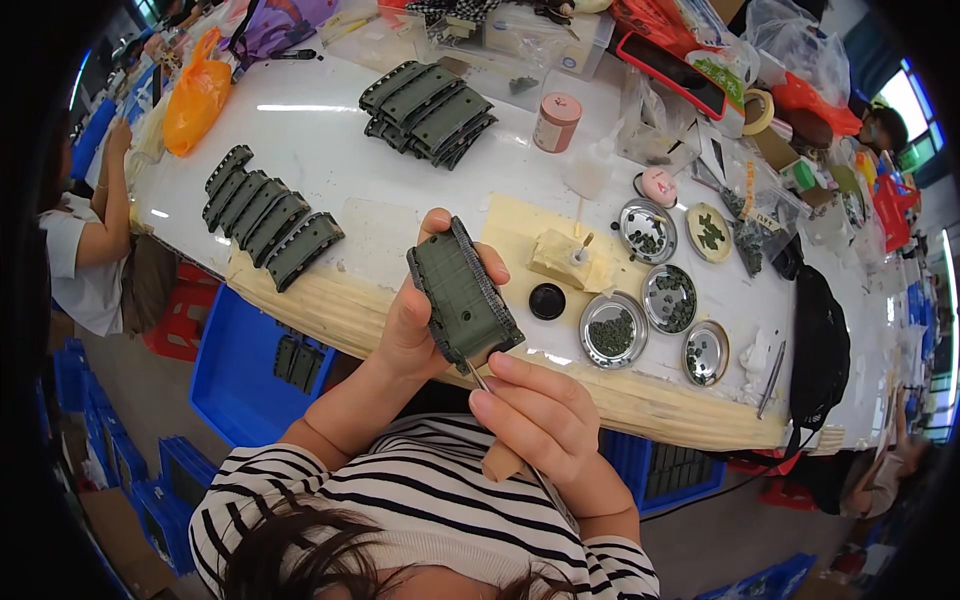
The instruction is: Assembling and detailing model tank components using small tools and supplies.
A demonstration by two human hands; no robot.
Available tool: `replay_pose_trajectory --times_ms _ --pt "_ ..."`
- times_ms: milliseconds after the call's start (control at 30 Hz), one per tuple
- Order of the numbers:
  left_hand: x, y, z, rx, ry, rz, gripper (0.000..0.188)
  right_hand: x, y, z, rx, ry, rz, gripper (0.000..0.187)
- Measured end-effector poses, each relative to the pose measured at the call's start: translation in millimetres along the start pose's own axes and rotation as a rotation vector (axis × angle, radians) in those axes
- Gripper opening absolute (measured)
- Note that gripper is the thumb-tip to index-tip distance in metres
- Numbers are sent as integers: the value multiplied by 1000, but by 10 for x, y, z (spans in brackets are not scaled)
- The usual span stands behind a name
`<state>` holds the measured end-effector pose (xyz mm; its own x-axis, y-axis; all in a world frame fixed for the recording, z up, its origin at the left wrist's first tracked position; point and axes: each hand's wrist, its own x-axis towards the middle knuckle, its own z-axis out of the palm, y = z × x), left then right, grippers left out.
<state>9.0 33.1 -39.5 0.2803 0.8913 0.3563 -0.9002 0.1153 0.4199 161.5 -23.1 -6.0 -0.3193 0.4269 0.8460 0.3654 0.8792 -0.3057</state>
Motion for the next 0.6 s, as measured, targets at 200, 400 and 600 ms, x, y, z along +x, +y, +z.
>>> replay_pose_trajectory --times_ms 200,400,600 --pt "-10 -29 -15 -16 -10 6 69 -12 -33 -9 1 -9 18 34" --pt "-21 -36 -28 -26 0 23 68 -24 -10 29 -27 -9 1 36" --pt "-25 -49 -47 -30 0 41 67 -24 -6 37 -30 -15 -3 40"
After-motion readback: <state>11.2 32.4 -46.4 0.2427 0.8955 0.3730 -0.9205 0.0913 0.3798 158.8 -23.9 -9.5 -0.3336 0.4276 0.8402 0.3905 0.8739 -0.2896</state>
